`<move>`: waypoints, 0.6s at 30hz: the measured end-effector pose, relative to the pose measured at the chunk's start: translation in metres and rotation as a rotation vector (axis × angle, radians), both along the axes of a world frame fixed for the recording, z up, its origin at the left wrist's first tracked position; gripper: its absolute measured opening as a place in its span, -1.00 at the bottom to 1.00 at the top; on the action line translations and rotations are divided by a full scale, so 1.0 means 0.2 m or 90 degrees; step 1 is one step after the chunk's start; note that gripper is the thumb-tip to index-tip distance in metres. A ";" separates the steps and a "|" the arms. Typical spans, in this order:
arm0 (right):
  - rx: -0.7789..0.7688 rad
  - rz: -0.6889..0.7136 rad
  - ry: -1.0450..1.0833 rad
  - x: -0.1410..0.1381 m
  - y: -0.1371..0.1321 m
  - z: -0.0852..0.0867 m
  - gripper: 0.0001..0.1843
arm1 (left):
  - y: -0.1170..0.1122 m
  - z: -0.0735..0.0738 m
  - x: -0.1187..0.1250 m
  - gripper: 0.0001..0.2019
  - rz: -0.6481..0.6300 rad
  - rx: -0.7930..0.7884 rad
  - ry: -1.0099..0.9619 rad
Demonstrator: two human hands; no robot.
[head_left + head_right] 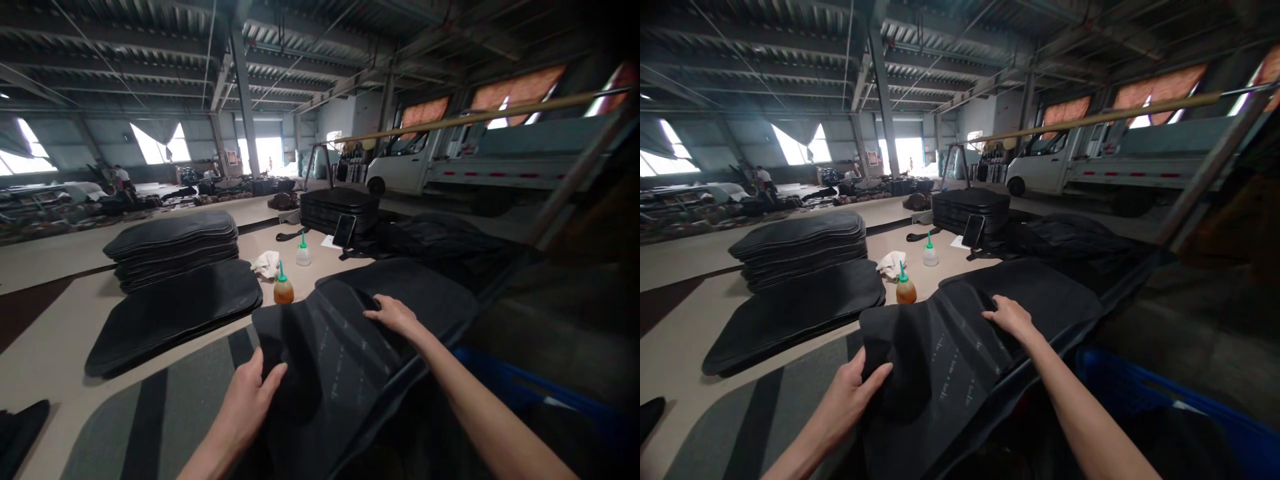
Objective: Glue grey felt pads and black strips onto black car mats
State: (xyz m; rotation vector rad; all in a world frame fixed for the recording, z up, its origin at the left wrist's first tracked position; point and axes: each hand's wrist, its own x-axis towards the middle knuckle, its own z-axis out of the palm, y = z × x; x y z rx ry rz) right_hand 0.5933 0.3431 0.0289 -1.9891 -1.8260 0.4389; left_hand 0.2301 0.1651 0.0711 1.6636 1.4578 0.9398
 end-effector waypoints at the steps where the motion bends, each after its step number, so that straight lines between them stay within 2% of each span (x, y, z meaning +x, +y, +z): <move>1: 0.006 0.008 0.043 0.01 0.00 0.00 -0.72 | -0.01 0.01 0.00 -0.55 -0.001 0.000 -0.006; 5: 0.072 0.017 0.225 0.04 -0.07 0.03 -0.59 | -0.03 0.06 -0.04 -0.57 0.027 0.014 -0.068; 9: 0.105 0.012 0.427 0.02 -0.18 0.10 -0.44 | -0.06 0.09 -0.15 -0.48 0.090 0.009 -0.184; 13: 0.028 0.065 0.717 -0.10 -0.27 0.21 -0.46 | -0.15 0.16 -0.31 -0.35 0.138 -0.051 -0.311; 15: -0.029 0.124 0.752 -0.20 -0.31 0.25 -0.49 | -0.22 0.19 -0.43 -0.28 0.196 -0.075 -0.340; 18: -0.110 0.208 0.728 -0.38 -0.36 0.29 -0.51 | -0.34 0.18 -0.69 -0.20 0.375 -0.097 -0.293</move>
